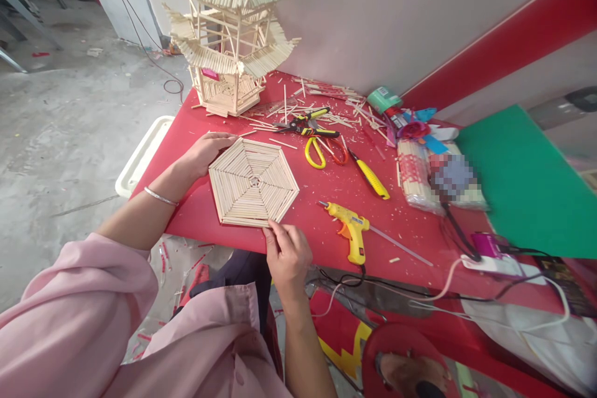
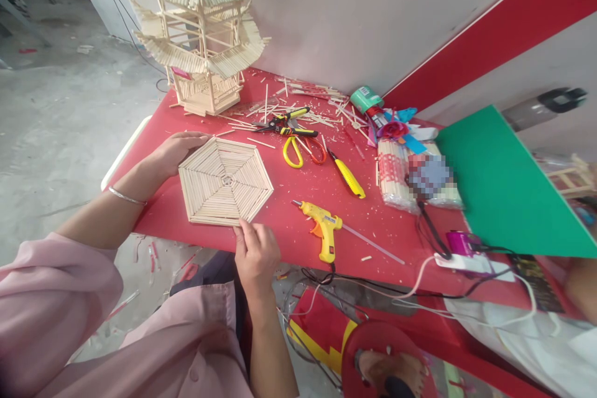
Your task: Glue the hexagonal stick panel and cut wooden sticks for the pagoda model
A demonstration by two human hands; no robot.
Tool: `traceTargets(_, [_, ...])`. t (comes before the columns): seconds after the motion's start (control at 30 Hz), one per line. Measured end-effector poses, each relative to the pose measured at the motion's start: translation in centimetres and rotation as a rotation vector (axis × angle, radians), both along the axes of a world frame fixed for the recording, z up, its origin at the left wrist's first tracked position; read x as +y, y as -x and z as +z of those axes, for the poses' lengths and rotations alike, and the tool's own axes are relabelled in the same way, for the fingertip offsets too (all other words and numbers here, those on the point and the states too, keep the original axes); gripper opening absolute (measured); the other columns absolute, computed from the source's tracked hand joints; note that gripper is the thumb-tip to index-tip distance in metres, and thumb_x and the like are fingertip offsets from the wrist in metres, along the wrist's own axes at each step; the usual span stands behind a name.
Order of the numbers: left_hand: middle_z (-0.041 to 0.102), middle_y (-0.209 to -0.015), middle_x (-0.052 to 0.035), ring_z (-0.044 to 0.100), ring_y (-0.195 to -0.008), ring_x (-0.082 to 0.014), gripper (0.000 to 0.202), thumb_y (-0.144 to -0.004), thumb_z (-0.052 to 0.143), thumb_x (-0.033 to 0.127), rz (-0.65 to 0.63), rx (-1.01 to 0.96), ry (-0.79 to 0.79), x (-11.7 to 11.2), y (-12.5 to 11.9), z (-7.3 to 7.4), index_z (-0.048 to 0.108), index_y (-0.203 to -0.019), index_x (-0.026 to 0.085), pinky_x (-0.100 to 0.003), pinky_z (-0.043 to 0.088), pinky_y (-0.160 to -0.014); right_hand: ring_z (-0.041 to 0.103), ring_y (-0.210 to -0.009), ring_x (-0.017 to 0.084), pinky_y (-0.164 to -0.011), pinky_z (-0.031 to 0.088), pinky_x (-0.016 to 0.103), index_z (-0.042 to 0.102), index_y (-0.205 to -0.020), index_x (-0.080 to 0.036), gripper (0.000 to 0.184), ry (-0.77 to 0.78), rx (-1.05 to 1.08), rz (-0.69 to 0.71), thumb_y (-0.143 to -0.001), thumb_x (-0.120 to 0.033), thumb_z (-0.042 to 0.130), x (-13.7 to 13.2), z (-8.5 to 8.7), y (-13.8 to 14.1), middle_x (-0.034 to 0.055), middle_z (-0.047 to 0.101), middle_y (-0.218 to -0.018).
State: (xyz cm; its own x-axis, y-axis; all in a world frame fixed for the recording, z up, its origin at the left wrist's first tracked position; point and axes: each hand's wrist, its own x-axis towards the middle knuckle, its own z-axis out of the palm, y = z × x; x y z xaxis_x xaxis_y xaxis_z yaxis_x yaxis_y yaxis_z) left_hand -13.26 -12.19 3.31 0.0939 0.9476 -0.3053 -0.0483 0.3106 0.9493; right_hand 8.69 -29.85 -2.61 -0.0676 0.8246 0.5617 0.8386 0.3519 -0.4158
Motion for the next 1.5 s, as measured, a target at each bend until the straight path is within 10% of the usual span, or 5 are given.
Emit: traceTargets(1.5, [0.070, -0.068, -0.0034, 0.062, -0.058, -0.0143, 0.017, -0.077, 0.066, 0.023, 0.082, 0.096, 0.060, 0.08, -0.17, 0.01, 0.075, -0.087, 0.013, -0.026, 0.050, -0.058, 0.060, -0.076, 0.017, -0.072, 0.045, 0.028, 0.072, -0.107, -0.018, 0.017, 0.012, -0.012, 0.007, -0.097, -0.025, 0.060, -0.04, 0.03, 0.01, 0.0052, 0.068, -0.081])
